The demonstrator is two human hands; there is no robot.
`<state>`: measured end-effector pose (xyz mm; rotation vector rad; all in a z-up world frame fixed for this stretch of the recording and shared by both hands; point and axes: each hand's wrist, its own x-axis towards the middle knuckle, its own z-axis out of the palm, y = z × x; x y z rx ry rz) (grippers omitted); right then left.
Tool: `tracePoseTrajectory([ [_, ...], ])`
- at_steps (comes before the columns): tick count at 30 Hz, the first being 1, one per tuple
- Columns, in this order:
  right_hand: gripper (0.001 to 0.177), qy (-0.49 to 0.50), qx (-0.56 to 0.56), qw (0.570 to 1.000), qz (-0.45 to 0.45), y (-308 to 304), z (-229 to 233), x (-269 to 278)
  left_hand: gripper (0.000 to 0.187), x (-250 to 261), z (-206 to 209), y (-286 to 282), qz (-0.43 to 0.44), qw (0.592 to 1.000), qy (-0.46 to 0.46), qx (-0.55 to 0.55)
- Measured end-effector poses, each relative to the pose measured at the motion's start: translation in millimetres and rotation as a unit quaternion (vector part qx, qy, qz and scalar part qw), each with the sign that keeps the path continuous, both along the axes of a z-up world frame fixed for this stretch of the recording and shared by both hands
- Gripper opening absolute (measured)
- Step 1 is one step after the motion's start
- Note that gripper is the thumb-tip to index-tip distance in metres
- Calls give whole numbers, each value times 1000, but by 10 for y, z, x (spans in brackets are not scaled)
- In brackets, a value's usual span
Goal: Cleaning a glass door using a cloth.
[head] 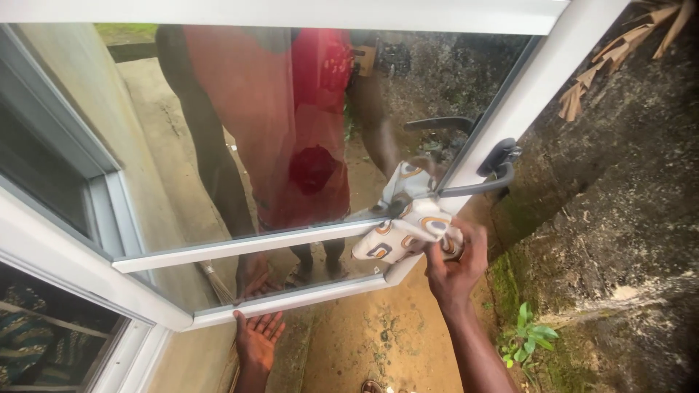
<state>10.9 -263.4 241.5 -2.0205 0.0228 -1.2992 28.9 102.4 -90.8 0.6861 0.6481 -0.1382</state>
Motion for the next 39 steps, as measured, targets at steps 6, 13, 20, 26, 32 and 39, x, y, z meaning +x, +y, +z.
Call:
tracePoseTrajectory([
  [6,29,-113,-53,992,-6,-342,146,238,113,-35,-39,2,-9,1000,-20,18],
  [13,31,-119,-21,992,22,-197,506,220,111,-40,144,-40,-7,999,10,40],
  [20,31,-66,-25,998,4,-158,159,197,111,-25,78,-42,-4,999,2,40],
  [26,31,-20,-41,999,-27,-249,-455,202,109,-18,8,-21,-6,999,-13,45],
  [32,33,41,-82,994,-59,-190,-692,100,109,-9,-15,-20,-7,999,-21,39],
  [39,28,203,79,975,-49,-93,-943,58,109,-28,10,-7,-15,999,-13,45],
])
